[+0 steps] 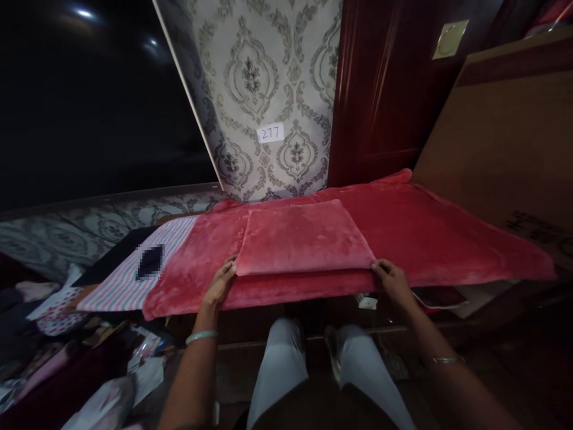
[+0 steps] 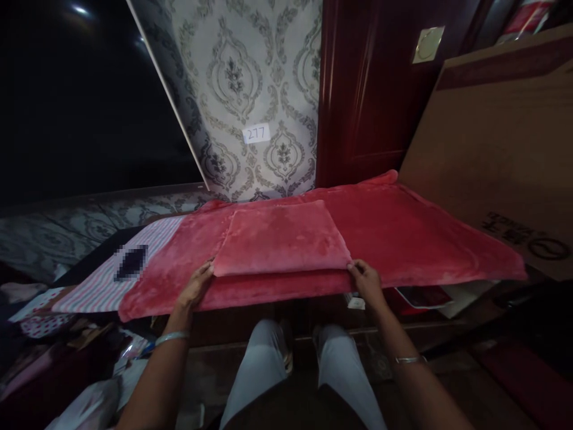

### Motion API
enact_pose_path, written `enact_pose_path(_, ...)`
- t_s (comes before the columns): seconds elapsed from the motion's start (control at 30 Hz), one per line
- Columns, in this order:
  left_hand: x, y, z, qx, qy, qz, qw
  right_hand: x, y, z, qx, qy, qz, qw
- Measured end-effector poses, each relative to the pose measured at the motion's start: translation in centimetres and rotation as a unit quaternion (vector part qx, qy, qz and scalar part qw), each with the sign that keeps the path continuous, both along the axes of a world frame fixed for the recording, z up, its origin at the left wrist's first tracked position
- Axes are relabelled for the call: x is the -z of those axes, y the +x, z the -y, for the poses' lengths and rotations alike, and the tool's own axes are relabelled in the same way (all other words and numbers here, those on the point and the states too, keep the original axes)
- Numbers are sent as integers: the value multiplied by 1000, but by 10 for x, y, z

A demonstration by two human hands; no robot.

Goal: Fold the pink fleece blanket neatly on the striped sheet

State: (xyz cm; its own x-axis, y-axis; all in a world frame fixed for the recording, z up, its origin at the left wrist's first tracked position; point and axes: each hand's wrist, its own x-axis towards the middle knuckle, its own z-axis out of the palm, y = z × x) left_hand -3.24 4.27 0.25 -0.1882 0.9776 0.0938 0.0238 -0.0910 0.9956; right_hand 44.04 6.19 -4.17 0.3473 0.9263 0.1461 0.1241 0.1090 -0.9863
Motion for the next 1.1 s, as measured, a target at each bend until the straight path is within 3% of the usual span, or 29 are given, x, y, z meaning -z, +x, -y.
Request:
enact_pose_path(0.27,-13,3,-1,62,-36,-86,994,-11,-1,1,-41,14,20,999)
enact_pose_path(0.37,-17,7,0,43,-33,-94,994,-14,-1,1,-23,29,13,999)
enact_pose_path(0.57,-18,8,2,13,-55,-19,998,-14,-2,2,-35,-47,-81,995)
enact_pose_path(0.77,-15,3,-3,12,-54,-43,998,-24,-5,5,-54,-32,-60,996)
enact_pose_path(0.93,-15,6,-5,2,-65,-98,993,-25,-9,-1,-16,-19,-49,999)
enact_pose_path(1.1,-21,13,-1,0,-54,-81,995,-18,-7,-4,7,-22,-59,998)
